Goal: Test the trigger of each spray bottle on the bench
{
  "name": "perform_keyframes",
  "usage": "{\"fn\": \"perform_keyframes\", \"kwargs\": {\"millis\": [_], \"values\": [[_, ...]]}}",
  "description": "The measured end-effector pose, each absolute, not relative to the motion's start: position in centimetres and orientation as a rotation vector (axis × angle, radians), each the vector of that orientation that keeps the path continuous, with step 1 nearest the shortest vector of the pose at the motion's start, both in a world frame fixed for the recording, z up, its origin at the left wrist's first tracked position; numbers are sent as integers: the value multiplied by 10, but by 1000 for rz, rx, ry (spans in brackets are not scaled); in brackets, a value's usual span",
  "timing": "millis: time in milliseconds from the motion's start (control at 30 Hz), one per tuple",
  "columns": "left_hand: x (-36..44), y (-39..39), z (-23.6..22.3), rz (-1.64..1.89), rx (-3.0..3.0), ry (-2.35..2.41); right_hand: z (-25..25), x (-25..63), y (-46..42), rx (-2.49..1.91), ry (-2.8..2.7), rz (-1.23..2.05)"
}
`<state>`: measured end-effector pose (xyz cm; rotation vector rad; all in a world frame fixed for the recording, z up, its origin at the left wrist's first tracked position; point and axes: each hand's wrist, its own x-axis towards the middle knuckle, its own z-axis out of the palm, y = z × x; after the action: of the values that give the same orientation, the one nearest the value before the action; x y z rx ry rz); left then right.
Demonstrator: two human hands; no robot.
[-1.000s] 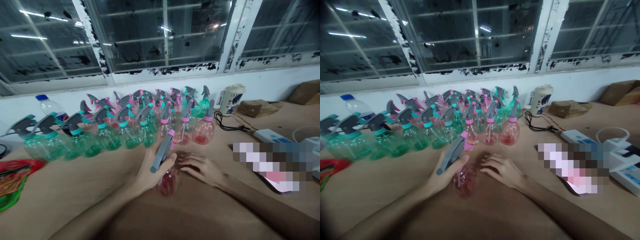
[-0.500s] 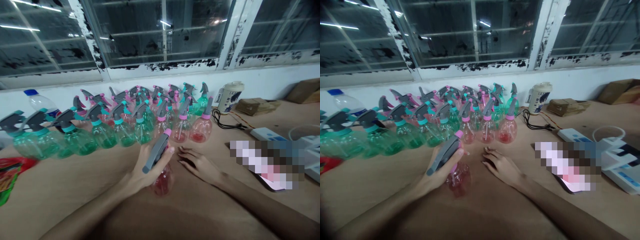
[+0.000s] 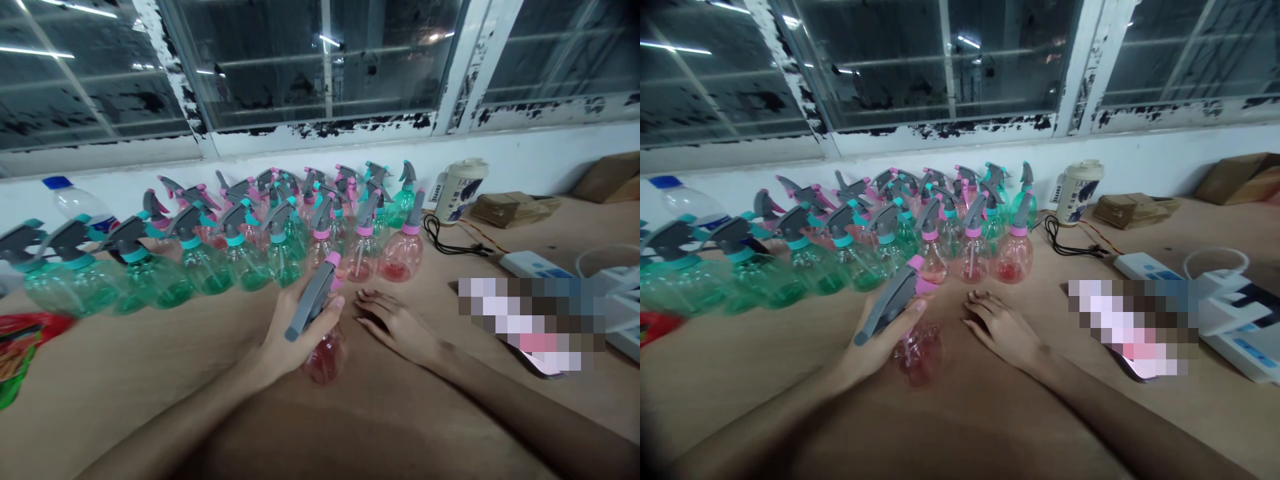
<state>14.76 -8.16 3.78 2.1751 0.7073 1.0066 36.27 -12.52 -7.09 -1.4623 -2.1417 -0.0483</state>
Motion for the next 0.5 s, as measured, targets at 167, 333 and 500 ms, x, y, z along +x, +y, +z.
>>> {"fn": "perform_keyframes", "kwargs": {"millis": [167, 333, 500], "values": [[148, -82, 41, 991, 2199, 748, -69, 362, -128, -1560, -2089, -118], [150, -81, 46, 993, 2223, 703, -70, 363, -128, -1571, -2083, -133], [150, -84, 50, 932, 2213, 675, -69, 362, -128, -1591, -2085, -136]]}}
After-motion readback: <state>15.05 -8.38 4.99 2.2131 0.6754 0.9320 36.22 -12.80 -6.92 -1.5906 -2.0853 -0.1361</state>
